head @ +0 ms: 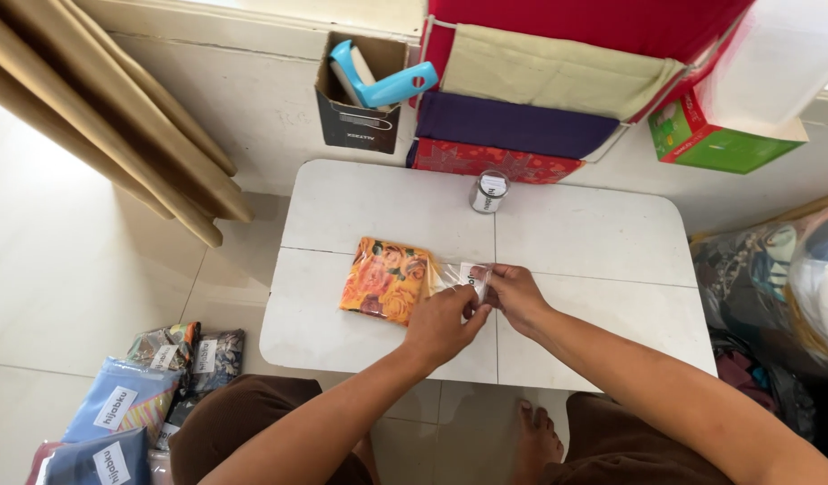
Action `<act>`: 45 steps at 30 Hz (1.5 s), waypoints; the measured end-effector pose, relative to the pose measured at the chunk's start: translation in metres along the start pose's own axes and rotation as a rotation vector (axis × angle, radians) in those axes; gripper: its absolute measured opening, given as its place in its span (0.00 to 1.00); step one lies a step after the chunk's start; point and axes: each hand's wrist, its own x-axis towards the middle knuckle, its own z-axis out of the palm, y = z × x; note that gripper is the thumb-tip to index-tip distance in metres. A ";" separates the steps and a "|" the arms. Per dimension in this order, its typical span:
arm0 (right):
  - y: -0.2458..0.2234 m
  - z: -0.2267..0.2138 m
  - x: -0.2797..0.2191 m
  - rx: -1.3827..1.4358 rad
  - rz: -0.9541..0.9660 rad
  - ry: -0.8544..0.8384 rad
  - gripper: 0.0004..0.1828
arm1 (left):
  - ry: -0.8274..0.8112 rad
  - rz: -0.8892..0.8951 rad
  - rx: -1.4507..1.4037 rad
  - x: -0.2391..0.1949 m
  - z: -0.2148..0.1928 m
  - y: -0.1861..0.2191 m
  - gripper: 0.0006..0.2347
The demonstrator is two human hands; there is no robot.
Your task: The person smooths a yellow floral fabric on a white table using a lint roller, then folds the fabric into a compact square. They place the folded fabric into a clear plastic bag, seal it, and attach a small white label to the package.
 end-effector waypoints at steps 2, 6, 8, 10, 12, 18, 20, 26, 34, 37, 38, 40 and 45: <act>0.009 -0.004 0.005 0.102 0.064 -0.056 0.09 | 0.022 0.012 0.034 0.000 0.002 -0.003 0.10; 0.000 0.004 -0.017 0.393 0.245 -0.147 0.09 | 0.043 0.035 0.060 0.000 -0.001 -0.004 0.09; 0.023 -0.011 0.001 0.470 0.266 -0.201 0.11 | 0.048 0.032 0.063 0.001 0.001 -0.006 0.10; 0.035 -0.020 0.009 0.546 0.292 -0.255 0.13 | 0.050 0.027 0.064 -0.001 0.002 -0.008 0.10; 0.034 -0.023 0.011 0.542 0.282 -0.337 0.12 | 0.071 0.070 0.117 0.000 0.002 -0.007 0.09; 0.014 -0.008 -0.012 0.302 0.121 -0.429 0.17 | 0.106 0.111 0.167 -0.010 0.018 -0.009 0.12; 0.012 -0.006 -0.014 0.276 0.081 -0.445 0.21 | 0.092 0.095 0.132 -0.013 0.017 -0.008 0.13; 0.031 -0.024 0.010 0.274 0.043 -0.431 0.28 | 0.072 0.115 0.109 -0.019 0.025 -0.011 0.10; 0.035 -0.017 0.014 0.163 0.040 -0.422 0.28 | 0.231 0.322 0.232 -0.029 0.042 -0.030 0.06; 0.037 -0.020 0.018 0.189 0.031 -0.387 0.23 | 0.334 0.176 0.183 -0.034 0.026 -0.029 0.14; 0.034 -0.018 0.014 0.194 0.028 -0.395 0.26 | 0.232 0.117 0.194 -0.034 0.025 -0.028 0.15; 0.036 -0.019 0.016 0.202 0.022 -0.402 0.30 | 0.128 0.060 0.206 -0.035 0.024 -0.026 0.16; 0.038 -0.018 0.017 0.258 0.039 -0.380 0.33 | -0.072 0.110 0.437 -0.041 0.028 -0.020 0.27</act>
